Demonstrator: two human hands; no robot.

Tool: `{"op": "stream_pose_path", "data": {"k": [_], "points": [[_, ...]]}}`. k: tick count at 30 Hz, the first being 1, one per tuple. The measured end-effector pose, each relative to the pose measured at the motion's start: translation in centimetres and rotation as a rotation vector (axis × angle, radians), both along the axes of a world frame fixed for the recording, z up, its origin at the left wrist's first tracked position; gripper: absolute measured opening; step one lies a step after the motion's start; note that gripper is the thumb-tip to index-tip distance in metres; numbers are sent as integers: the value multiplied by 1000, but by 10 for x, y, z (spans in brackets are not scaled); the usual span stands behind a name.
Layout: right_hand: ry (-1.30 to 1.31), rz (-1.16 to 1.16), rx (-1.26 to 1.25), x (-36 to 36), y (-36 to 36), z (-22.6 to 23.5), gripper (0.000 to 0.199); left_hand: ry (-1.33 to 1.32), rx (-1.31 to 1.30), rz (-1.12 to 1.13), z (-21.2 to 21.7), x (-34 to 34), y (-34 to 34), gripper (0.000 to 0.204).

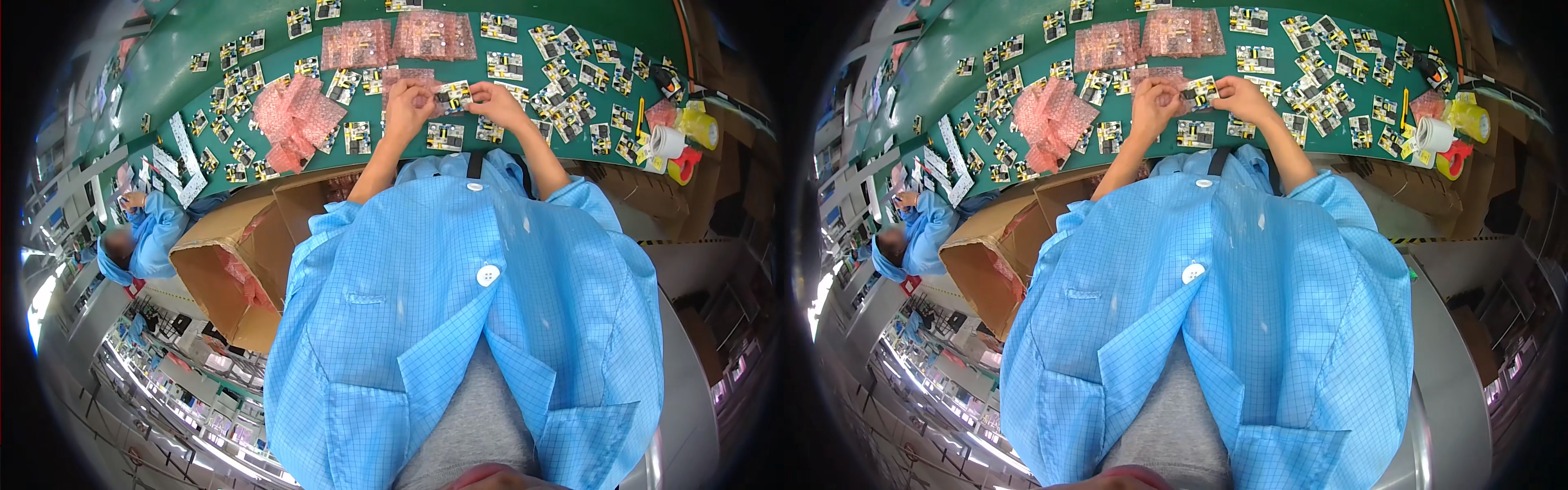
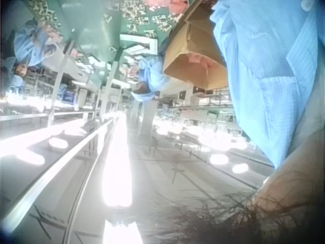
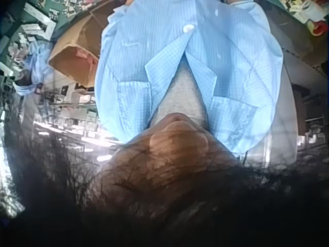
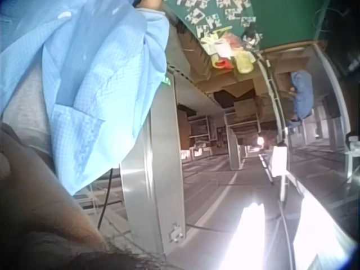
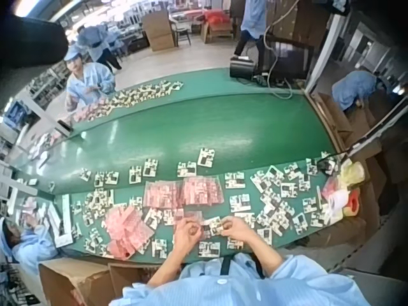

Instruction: Placing small electronic circuit boards into pink anti-static bubble bags at an assembly station.

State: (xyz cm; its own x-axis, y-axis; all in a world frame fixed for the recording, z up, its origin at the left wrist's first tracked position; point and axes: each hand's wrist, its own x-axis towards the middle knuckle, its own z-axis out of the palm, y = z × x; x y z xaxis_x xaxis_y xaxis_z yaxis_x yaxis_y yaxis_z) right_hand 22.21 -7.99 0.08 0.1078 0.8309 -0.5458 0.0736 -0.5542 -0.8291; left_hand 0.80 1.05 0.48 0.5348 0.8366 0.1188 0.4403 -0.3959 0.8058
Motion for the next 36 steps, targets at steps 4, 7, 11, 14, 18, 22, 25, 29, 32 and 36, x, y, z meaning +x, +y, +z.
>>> {"op": "stream_pose_path", "data": {"k": [4, 7, 11, 14, 18, 22, 25, 29, 32, 36], "points": [[118, -75, -41, 8, 0, 4, 37, -21, 61, -89, 4, 0, 0, 11], [123, -105, -69, 11, -2, 7, 37, -67, 75, -90, 7, 6, 0, 12], [138, 14, -8, 2, -4, 22, 37, -59, 206, -144, 7, 5, 5, 13], [79, 3, 77, -1, -4, 27, 38, -66, 184, -115, 7, 3, 6, 13], [57, -153, -86, -6, -3, 39, 36, 4, 239, -100, 19, 0, 4, 12], [47, -208, -219, -16, -2, 42, 35, 53, 310, -143, 33, -6, 2, 10], [34, -133, -125, -23, 1, 43, 37, 53, 277, -65, 28, -12, 1, 11], [40, -45, 12, -31, 2, 42, 42, 38, 186, 10, 25, -17, -2, 11], [100, -186, -37, -40, 6, 47, 39, 20, 184, 23, 28, -20, -7, 11], [60, -200, -204, -43, 4, 49, 43, -5, 205, 33, 33, -22, -8, 12]]}}
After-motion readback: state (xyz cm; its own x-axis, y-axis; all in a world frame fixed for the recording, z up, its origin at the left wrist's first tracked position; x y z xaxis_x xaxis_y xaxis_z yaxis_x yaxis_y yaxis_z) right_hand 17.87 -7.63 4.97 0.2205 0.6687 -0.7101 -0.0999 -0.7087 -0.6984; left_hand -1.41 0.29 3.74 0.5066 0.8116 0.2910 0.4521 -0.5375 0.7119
